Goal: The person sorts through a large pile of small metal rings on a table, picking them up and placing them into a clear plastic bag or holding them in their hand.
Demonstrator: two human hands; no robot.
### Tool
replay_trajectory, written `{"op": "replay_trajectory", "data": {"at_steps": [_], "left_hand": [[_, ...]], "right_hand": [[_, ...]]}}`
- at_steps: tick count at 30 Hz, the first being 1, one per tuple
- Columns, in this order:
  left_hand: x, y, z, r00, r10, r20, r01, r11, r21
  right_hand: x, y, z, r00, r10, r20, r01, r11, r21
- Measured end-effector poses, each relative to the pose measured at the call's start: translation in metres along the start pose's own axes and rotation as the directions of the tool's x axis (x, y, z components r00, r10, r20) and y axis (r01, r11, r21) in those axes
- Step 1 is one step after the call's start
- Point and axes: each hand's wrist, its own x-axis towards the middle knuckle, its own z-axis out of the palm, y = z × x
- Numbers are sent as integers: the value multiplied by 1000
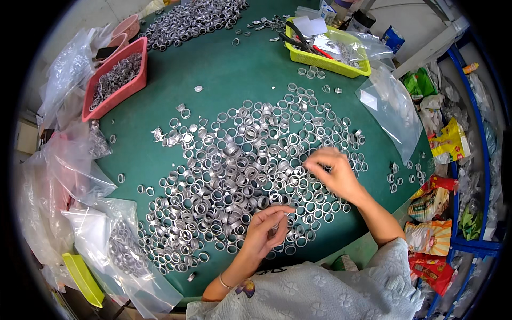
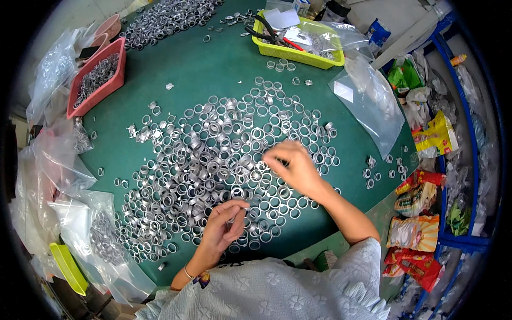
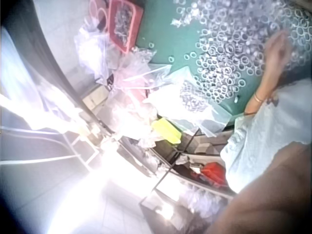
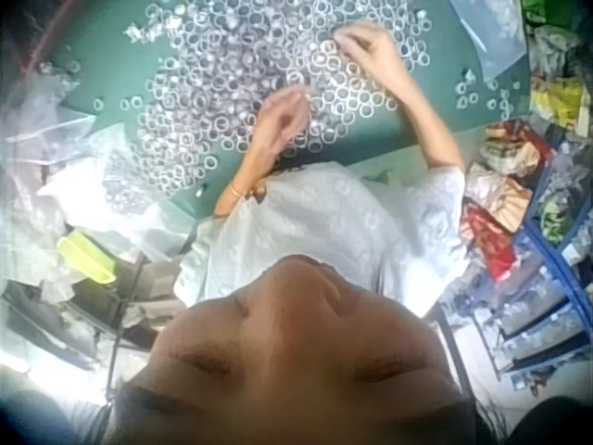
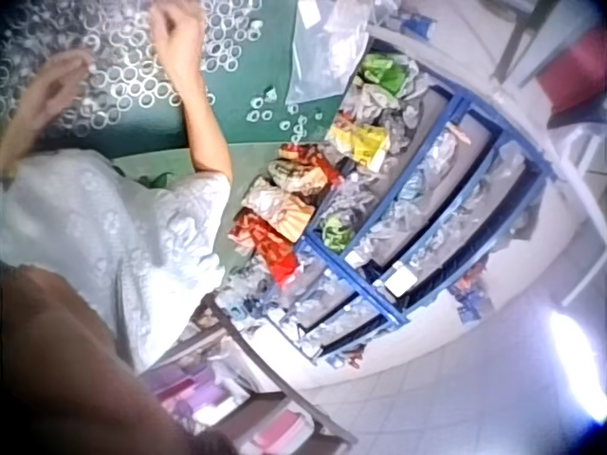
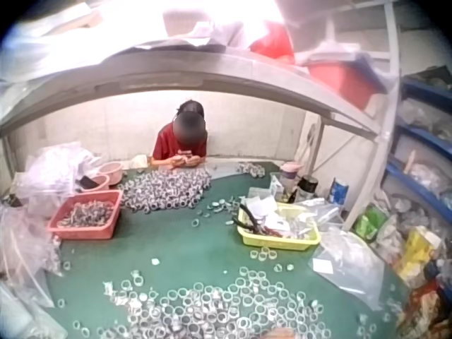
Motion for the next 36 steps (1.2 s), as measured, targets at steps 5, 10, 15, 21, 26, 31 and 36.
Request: {"op": "replay_trajectory", "data": {"at_steps": [5, 10, 15, 21, 26, 31, 36], "left_hand": [[3, -6, 0, 999, 45, -22, -44, 998, 45], [6, -12, -1, 995, 93, -44, -89, 992, 92], [4, -15, -5, 990, 131, -54, -126, 989, 77], [6, -15, 8, 980, 138, -144, -115, 981, 154], [4, -10, 1, 988, 107, -112, -105, 994, 21], [4, -11, -8, 994, 109, -25, -109, 994, 18], [4, -6, 5, 967, 181, -181, -185, 983, -1]], "right_hand": [[54, 21, 8, 968, -115, -221, 89, 988, -125], [88, 47, 19, 982, -153, -109, 111, 942, -318], [79, 52, 7, 957, -109, -269, -34, 878, -477], [86, 30, 37, 958, -205, -203, 62, 833, -549], [93, 31, 39, 994, -94, -63, 41, 813, -580], [81, 28, 30, 990, -128, -65, 83, 882, -465], [42, -32, 5, 926, -244, 287, 233, 970, 73]]}}
